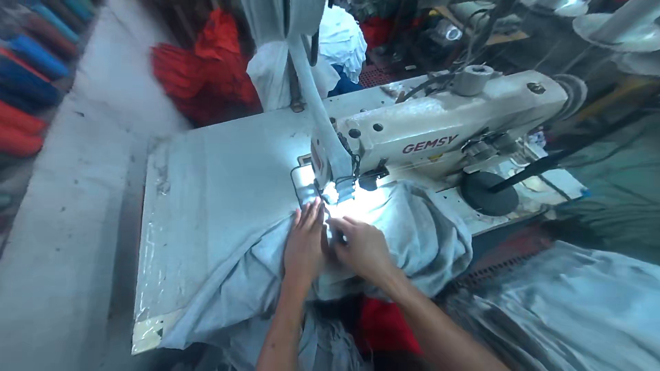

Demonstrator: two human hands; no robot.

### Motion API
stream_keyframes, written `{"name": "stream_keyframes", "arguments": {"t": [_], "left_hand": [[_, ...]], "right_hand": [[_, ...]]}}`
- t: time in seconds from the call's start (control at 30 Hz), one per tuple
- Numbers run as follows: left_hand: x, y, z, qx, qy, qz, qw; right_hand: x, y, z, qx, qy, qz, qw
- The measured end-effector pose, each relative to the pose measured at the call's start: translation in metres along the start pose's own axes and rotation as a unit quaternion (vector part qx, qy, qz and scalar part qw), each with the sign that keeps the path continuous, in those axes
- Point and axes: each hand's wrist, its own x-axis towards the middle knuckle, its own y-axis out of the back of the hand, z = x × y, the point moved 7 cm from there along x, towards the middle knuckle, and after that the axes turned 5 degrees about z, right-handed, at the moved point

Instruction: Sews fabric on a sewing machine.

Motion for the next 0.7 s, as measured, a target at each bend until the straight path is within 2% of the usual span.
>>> {"name": "stream_keyframes", "arguments": {"t": [0.07, 0.17, 0.3, 0.4, 0.47, 0.63, 0.7], "left_hand": [[0.003, 0.003, 0.0, -0.009, 0.007, -0.018, 1.0], [0.013, 0.003, -0.002, 0.02, -0.002, -0.025, 0.999], [0.024, -0.002, -0.007, 0.053, -0.015, 0.008, 0.998], [0.023, 0.0, -0.004, 0.075, -0.03, 0.028, 0.996], [0.024, 0.0, -0.002, 0.079, -0.046, 0.029, 0.995], [0.046, -0.001, -0.017, 0.053, -0.048, 0.003, 0.997], [0.059, 0.002, -0.023, 0.038, -0.047, 0.005, 0.998]], "right_hand": [[0.004, -0.018, 0.0, -0.048, 0.011, 0.006, 0.999], [0.015, -0.022, 0.001, -0.121, 0.015, -0.003, 0.993], [0.03, -0.026, 0.001, -0.157, 0.029, -0.024, 0.987], [0.025, -0.021, -0.001, -0.153, 0.071, 0.05, 0.984], [0.023, -0.018, 0.003, -0.139, 0.069, 0.065, 0.986], [0.023, -0.017, 0.01, -0.058, 0.031, -0.096, 0.993], [0.019, -0.015, 0.013, -0.036, 0.041, -0.109, 0.992]]}}
